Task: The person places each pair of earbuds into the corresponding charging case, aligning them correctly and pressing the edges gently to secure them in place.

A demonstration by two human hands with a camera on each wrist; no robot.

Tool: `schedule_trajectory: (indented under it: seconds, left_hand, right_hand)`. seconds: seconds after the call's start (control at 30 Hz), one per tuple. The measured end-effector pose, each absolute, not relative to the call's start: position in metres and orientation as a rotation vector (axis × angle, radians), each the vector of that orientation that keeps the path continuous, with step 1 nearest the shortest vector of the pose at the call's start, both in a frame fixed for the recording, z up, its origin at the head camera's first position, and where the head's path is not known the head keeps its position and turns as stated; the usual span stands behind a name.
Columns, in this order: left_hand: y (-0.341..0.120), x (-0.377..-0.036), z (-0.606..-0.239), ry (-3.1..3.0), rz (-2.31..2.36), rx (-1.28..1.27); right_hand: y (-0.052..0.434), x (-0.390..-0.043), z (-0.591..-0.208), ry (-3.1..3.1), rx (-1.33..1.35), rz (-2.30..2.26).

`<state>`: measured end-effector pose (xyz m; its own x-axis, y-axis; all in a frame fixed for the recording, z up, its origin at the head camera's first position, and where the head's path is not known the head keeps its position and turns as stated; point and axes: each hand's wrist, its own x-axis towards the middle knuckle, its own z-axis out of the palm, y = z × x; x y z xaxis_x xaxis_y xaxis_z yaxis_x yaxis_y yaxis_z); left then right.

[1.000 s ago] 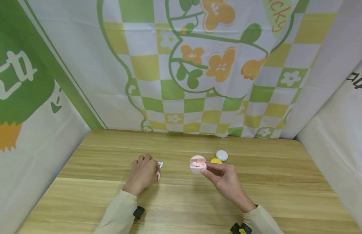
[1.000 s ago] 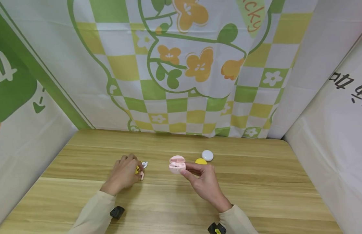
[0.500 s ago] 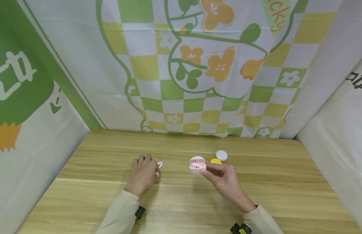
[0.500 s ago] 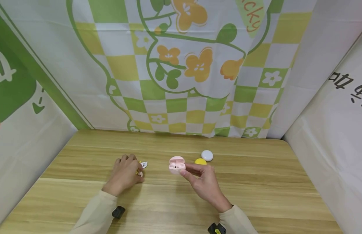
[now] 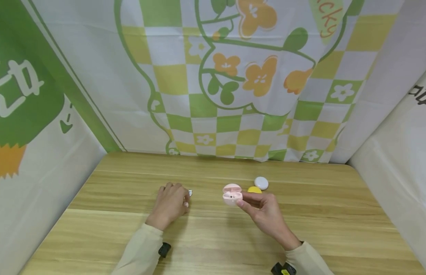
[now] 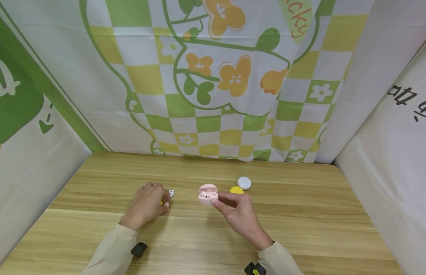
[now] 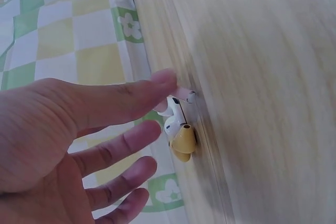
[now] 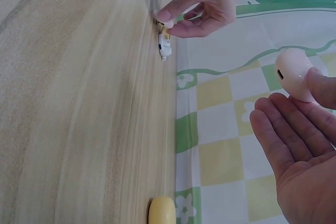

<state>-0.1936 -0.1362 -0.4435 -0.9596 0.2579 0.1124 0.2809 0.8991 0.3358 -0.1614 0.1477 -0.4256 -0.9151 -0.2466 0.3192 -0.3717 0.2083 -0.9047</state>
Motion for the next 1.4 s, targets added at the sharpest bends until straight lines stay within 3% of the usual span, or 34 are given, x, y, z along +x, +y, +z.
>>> schedule_trajectory:
  seconds: [0.93,1.4]
  left_hand:
    - [-0.122,-0.191,-0.423,-2.826,-1.059,-0.57]
    - [-0.127,-0.192,-0.416,-2.685,-1.242,-0.815]
  right_hand:
    - [0.147,-0.159,-0.423,-2.378,0.569,1.801]
    - [0.147,-0.159,-0.423,-2.367,0.596,1.804]
